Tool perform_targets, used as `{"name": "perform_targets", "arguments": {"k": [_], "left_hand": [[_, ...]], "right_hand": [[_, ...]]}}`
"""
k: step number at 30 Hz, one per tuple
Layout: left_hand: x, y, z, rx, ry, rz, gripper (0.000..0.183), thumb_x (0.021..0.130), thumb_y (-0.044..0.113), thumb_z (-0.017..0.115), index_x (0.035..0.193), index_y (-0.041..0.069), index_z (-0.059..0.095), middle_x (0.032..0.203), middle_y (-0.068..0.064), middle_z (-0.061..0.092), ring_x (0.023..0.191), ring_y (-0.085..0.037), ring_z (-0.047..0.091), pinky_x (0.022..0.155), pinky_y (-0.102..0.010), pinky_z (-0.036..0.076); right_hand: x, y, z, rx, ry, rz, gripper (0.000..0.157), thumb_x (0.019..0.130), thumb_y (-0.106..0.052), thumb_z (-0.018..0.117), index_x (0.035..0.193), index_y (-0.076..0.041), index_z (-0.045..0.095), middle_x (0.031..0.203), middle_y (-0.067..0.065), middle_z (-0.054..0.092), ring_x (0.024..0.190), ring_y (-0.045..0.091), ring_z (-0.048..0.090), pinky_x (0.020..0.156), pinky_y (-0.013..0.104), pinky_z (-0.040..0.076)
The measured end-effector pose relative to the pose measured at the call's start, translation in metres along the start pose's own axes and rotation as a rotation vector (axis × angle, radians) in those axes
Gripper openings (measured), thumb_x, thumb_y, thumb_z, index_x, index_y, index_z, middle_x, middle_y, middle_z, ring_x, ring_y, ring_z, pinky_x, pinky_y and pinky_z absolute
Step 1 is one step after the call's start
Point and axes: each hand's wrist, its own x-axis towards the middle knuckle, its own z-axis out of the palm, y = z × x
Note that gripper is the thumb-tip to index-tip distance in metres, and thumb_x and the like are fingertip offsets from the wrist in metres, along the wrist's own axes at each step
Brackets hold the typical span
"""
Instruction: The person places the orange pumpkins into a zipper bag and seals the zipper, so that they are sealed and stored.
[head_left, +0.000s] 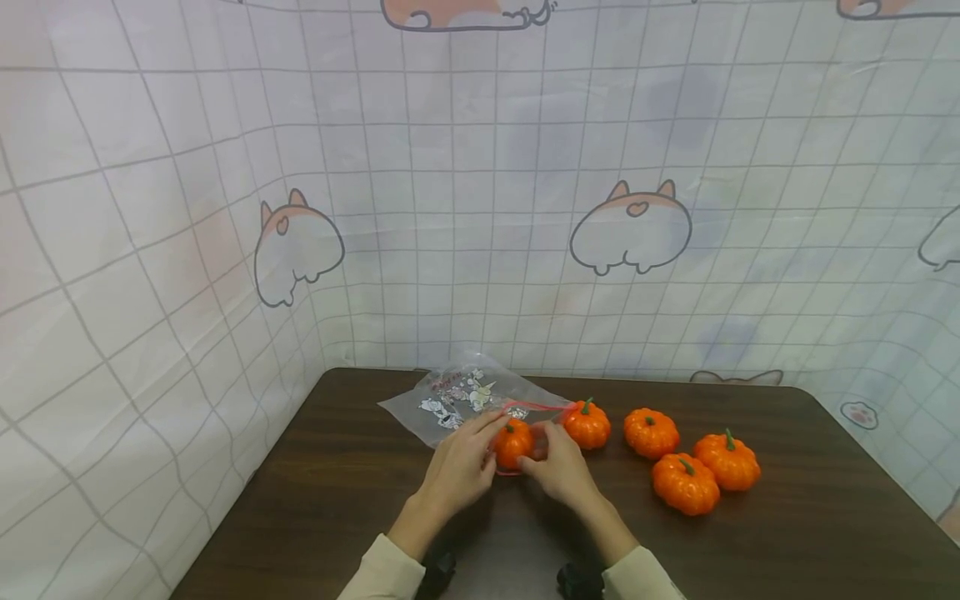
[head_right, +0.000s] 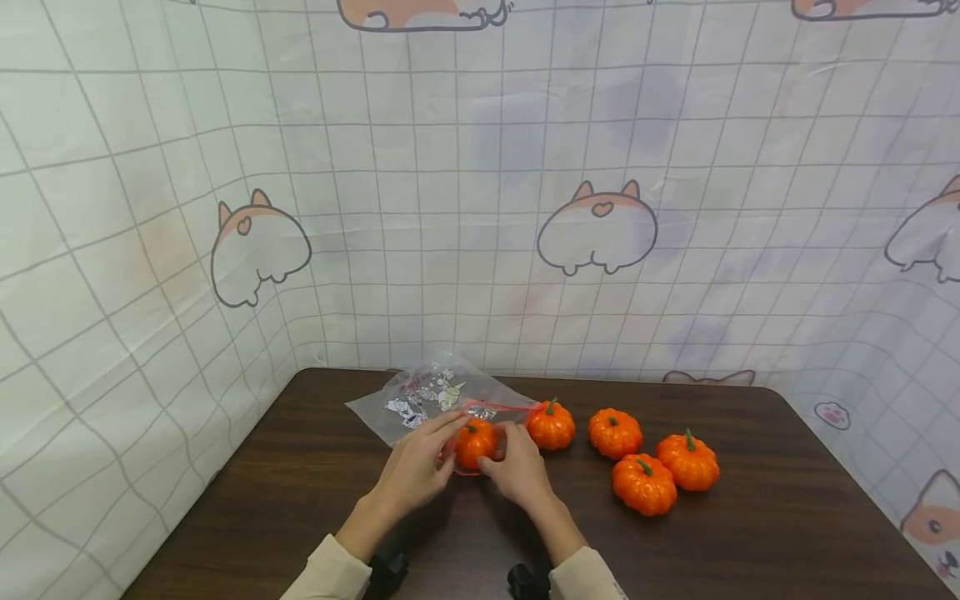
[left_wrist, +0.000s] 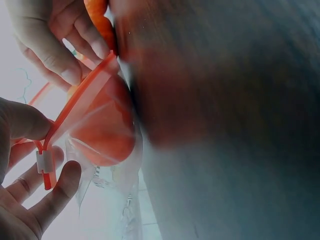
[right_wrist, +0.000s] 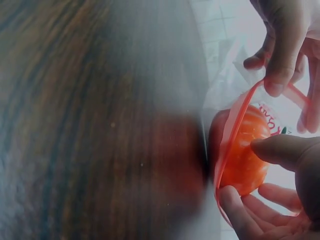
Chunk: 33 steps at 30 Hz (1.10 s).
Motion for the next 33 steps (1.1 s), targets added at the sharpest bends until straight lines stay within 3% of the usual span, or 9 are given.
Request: {"name": "perform_targets", "arguments": {"k": [14, 21, 25, 33], "left_hand": [[0.0012, -0.0008, -0.0012, -0.031, 0.004, 0.004, 0.06, 0.078, 0.002, 0.077, 0.136, 0.012, 0.067, 0.138, -0.003, 0.067, 0.115, -0.024, 0.068, 0.092, -0.039, 0.059], [0.0015, -0.0017, -0.0007, -0.012, 0.012, 0.016, 0.061, 0.076, 0.003, 0.078, 0.135, 0.012, 0.067, 0.138, -0.001, 0.067, 0.101, -0.022, 0.063, 0.078, -0.034, 0.058], [0.0014, -0.0013, -0.0012, -0.005, 0.021, 0.024, 0.059, 0.076, 0.004, 0.079, 0.133, 0.012, 0.069, 0.137, -0.001, 0.068, 0.099, -0.021, 0.062, 0.078, -0.033, 0.057], [0.0016, -0.0012, -0.0024, -0.035, 0.008, 0.015, 0.057, 0.076, 0.004, 0.08, 0.131, 0.013, 0.07, 0.134, -0.001, 0.069, 0.104, -0.024, 0.065, 0.084, -0.038, 0.059]], "right_hand": [[-0.0023, -0.0025, 0.0012, 0.005, -0.033, -0.036, 0.052, 0.084, -0.013, 0.081, 0.13, 0.0, 0.061, 0.126, 0.02, 0.063, 0.091, 0.024, 0.071, 0.076, 0.038, 0.061], [-0.0034, -0.004, 0.0017, -0.029, -0.021, -0.08, 0.053, 0.084, -0.014, 0.08, 0.133, -0.005, 0.063, 0.126, 0.02, 0.063, 0.102, 0.032, 0.067, 0.088, 0.05, 0.057], [-0.0046, -0.0056, 0.0025, -0.042, -0.022, -0.112, 0.053, 0.084, -0.017, 0.08, 0.134, -0.008, 0.064, 0.122, 0.019, 0.064, 0.106, 0.035, 0.065, 0.092, 0.054, 0.055], [-0.0057, -0.0083, 0.0048, -0.007, -0.085, -0.121, 0.063, 0.084, -0.023, 0.082, 0.141, -0.007, 0.06, 0.12, 0.02, 0.059, 0.103, 0.034, 0.069, 0.086, 0.046, 0.06]]}}
